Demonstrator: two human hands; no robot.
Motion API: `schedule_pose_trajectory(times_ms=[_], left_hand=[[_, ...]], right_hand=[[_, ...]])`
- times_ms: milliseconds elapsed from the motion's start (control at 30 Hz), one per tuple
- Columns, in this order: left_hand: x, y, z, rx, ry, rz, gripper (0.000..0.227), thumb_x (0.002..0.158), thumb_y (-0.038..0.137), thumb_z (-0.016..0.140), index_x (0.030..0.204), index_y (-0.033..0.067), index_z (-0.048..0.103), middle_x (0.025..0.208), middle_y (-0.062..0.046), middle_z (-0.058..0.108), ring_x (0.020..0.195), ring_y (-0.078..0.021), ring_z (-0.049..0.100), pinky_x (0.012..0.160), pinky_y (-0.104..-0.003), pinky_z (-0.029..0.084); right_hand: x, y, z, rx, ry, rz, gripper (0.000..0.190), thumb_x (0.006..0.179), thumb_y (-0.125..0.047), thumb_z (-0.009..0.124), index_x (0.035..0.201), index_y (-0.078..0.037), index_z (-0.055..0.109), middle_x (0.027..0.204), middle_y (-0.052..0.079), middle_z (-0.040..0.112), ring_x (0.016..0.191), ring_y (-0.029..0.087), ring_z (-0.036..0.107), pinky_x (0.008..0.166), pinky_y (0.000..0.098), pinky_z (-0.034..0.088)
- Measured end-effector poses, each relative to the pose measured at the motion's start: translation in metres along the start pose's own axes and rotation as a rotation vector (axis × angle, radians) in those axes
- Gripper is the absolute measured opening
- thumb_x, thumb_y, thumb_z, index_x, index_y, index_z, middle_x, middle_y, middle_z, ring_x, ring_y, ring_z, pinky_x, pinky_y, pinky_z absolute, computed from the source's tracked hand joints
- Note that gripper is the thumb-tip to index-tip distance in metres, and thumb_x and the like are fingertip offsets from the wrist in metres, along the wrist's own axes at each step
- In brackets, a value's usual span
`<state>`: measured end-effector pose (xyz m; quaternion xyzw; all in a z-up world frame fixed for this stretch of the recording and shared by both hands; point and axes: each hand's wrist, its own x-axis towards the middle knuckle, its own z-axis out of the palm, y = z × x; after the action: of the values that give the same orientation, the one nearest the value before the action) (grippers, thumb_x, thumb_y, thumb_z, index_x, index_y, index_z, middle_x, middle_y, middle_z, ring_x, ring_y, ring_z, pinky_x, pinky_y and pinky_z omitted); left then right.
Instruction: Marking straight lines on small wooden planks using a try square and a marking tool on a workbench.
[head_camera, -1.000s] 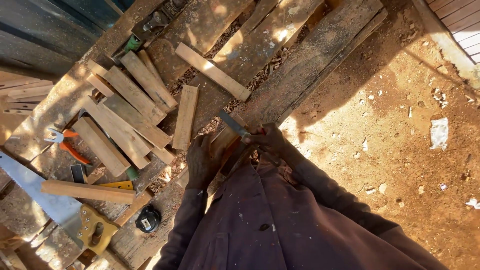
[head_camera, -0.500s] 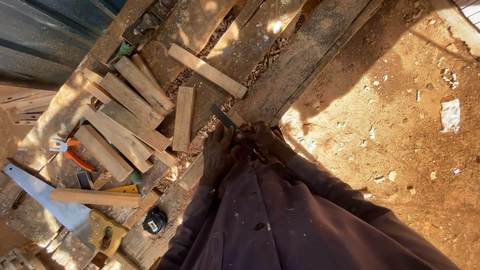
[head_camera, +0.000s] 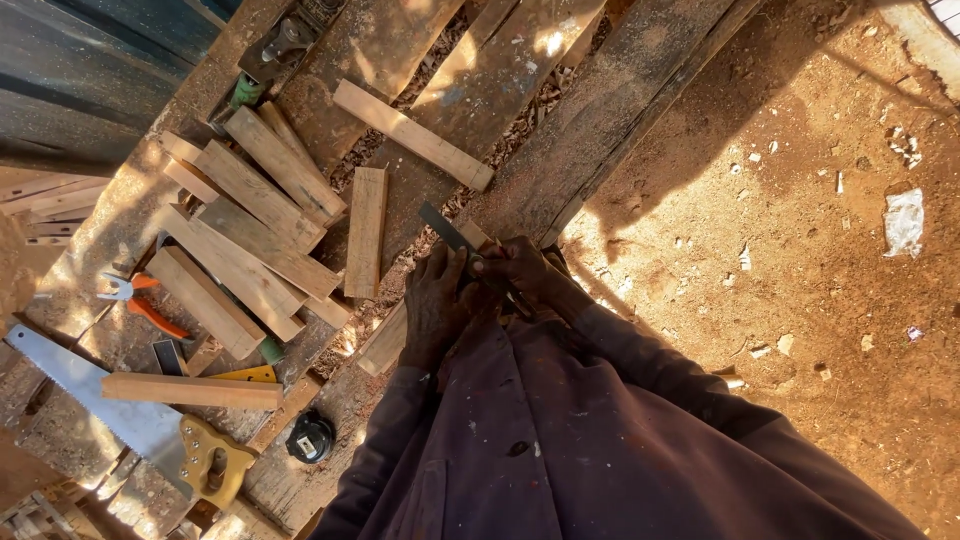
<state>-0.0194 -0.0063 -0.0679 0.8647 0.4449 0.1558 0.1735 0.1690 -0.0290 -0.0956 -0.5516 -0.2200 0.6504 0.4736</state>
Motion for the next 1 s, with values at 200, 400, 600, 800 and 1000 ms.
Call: schedule_pose_trajectory(times_ms=[200,400,600,800,1000], left_hand=[[-0.001,-0.003,0.006,0.024,-0.044,-0.033,0.063,0.079,0.041,0.078,0.139,0.0239,0.066,0.139,-0.017,0.061,0.125,-0.0433,0.059,0.097,-0.061,0.050],[0.001,0.004,-0.002,0.064,-0.054,-0.052,0.064,0.079,0.041,0.078,0.139,0.0253,0.066,0.138,-0.016,0.062,0.125,-0.0414,0.060,0.099,-0.059,0.049],[0.003,0.010,-0.010,0.091,-0.043,-0.035,0.063,0.080,0.041,0.077,0.139,0.0244,0.066,0.137,-0.017,0.063,0.125,-0.0402,0.060,0.097,-0.057,0.050],[0.007,0.020,-0.019,0.129,-0.074,-0.046,0.062,0.080,0.041,0.077,0.138,0.0222,0.066,0.138,-0.018,0.062,0.126,-0.0414,0.060,0.097,-0.057,0.050],[0.011,0.029,-0.025,0.133,-0.213,-0.142,0.062,0.086,0.040,0.075,0.143,0.0232,0.060,0.146,-0.018,0.056,0.134,-0.0413,0.054,0.104,-0.057,0.045]], right_hand=[[0.001,0.002,-0.001,0.006,-0.008,-0.027,0.009,0.074,-0.008,0.085,0.081,-0.004,0.079,0.063,0.008,0.064,0.065,0.012,0.063,0.066,0.0237,0.051],[-0.002,-0.002,0.002,0.054,-0.026,-0.022,0.010,0.074,-0.006,0.086,0.081,-0.004,0.078,0.065,0.008,0.067,0.065,0.012,0.064,0.067,0.0225,0.050],[0.010,0.017,-0.006,0.075,-0.043,-0.034,0.007,0.076,-0.002,0.082,0.082,-0.003,0.078,0.067,0.009,0.068,0.064,0.014,0.066,0.067,0.0230,0.051],[0.011,0.021,-0.009,0.075,-0.049,-0.047,0.009,0.076,-0.004,0.083,0.082,-0.003,0.077,0.069,0.009,0.069,0.065,0.013,0.067,0.068,0.0229,0.050],[0.018,0.024,-0.047,-0.132,0.006,-0.108,0.017,0.087,-0.018,0.081,0.092,-0.002,0.077,0.070,0.011,0.068,0.066,0.015,0.066,0.061,0.0274,0.049]])
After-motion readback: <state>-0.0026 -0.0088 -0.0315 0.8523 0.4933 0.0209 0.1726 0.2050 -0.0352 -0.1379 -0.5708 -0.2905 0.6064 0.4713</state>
